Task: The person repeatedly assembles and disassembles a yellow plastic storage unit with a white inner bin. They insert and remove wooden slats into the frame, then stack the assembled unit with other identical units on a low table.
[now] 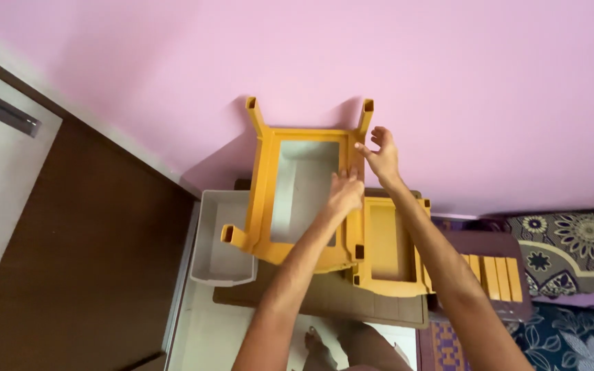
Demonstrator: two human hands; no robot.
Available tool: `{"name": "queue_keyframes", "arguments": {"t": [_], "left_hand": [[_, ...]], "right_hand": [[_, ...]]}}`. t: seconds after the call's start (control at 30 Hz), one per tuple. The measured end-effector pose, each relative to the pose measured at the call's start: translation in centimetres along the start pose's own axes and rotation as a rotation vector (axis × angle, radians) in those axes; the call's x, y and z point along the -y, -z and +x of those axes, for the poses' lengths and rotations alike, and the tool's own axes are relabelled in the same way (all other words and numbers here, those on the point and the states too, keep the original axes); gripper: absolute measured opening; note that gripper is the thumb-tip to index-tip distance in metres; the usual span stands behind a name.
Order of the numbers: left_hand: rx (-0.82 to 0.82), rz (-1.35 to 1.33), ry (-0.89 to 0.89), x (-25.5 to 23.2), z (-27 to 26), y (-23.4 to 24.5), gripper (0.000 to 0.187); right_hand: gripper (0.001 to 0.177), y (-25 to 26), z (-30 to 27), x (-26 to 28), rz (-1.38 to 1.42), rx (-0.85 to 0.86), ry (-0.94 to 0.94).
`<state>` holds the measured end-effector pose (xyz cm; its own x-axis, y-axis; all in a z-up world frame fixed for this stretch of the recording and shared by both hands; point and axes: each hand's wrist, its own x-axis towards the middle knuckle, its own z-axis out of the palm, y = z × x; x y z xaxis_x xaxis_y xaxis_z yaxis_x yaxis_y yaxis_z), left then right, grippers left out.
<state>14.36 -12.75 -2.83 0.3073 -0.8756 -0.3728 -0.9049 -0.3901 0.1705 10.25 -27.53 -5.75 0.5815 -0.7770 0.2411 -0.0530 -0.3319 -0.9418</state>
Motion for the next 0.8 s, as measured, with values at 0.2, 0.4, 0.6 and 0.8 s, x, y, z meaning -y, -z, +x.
{"name": "queue_keyframes", "arguments": {"t": [0.2, 0.4, 0.6, 0.8], "left_hand": [[0.102, 0.066, 0.092, -1.7, 1.9, -0.1, 0.094], [-0.02, 0.008, 0.102, -1.3, 2.9, -2.8, 0.077], [-0.024, 0.004, 0.148, -1.5, 4.1, -4.3, 0.072], [-0.037, -0.014, 0.158, -1.8, 3.2, -3.1, 0.081]], "right_hand": [[0.059, -1.5, 3.6, -1.1, -0.148, 0.041, 0.061], [0.041, -1.5, 4.6, -1.7, -0.505, 0.074, 0.169], [0.042, -1.2, 5.0, -0.6, -0.517, 0.001, 0.291], [0.047, -1.0, 5.4, -0.5, -0.529, 0.054, 0.249]]}}
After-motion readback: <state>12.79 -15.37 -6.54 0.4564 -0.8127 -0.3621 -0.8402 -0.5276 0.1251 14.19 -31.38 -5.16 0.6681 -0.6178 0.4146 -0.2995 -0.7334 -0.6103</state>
